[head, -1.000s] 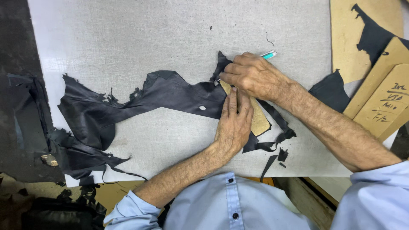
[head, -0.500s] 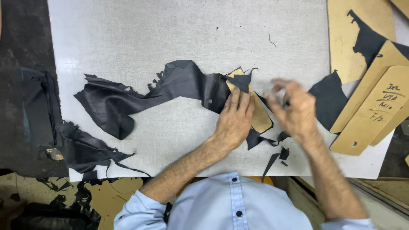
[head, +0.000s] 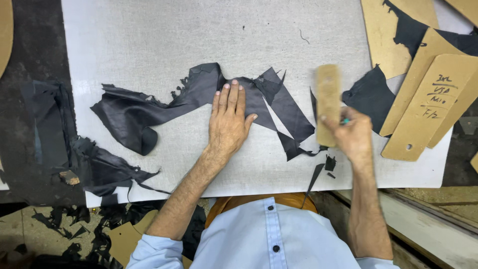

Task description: The person uses a utility knife to cut black leather pieces on a white work surface. They place cardboard templates on the leather, trace around them, and cut out the shapes. The person handles multiple templates and leather pieces, adjusting their positions as needed.

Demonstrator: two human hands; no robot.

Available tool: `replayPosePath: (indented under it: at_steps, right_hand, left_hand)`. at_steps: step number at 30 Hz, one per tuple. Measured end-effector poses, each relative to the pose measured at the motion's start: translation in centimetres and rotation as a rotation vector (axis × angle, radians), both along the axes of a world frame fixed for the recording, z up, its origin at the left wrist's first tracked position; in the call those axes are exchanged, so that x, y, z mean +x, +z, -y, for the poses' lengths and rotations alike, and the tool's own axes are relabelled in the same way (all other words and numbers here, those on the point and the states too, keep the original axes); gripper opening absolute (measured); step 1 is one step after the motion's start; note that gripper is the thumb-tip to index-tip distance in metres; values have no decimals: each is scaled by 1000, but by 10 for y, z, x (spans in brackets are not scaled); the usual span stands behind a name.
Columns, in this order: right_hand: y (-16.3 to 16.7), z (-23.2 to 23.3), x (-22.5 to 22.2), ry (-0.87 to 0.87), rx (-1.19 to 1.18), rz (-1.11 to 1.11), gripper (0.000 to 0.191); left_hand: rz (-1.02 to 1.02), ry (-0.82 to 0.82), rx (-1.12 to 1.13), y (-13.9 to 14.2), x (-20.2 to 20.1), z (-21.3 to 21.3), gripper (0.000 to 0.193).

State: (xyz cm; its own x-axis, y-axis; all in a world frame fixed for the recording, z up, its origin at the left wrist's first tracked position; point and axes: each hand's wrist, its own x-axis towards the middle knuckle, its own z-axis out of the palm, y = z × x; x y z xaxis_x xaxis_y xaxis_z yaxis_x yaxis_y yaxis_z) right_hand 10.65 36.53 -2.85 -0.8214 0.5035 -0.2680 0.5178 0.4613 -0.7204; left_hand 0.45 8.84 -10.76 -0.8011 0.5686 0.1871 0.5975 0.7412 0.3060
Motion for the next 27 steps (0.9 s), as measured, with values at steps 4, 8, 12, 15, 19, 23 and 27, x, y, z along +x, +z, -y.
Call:
replayPosePath:
  at_steps: [4, 8, 12, 15, 19, 23, 27]
  right_hand:
    - [6, -39, -1, -57, 412, -247, 37]
    - [-11, 0, -15, 136, 594, -386, 37]
    - [-41, 59, -33, 267, 460, -257, 53]
    - [-54, 58, -35, 258, 216, 184, 29]
    - [-39, -26, -11, 73, 499, -396, 13]
    - [-5, -98, 34, -260, 508, -559, 18]
    - [12, -48, 70, -39, 379, -445, 23]
  left_hand:
    - [-66, -6, -5, -6, 6, 0, 84]
    - [-49, 21, 16, -8, 4, -1, 93]
    - [-73, 17, 42, -11, -3, 0, 103]
    - [-94, 15, 47, -16, -2, 3, 104]
    - [-98, 4, 58, -21, 1, 2, 105]
    - [-11, 39, 2, -6, -4, 1, 107]
    - [190, 20, -155, 32, -3, -1, 111]
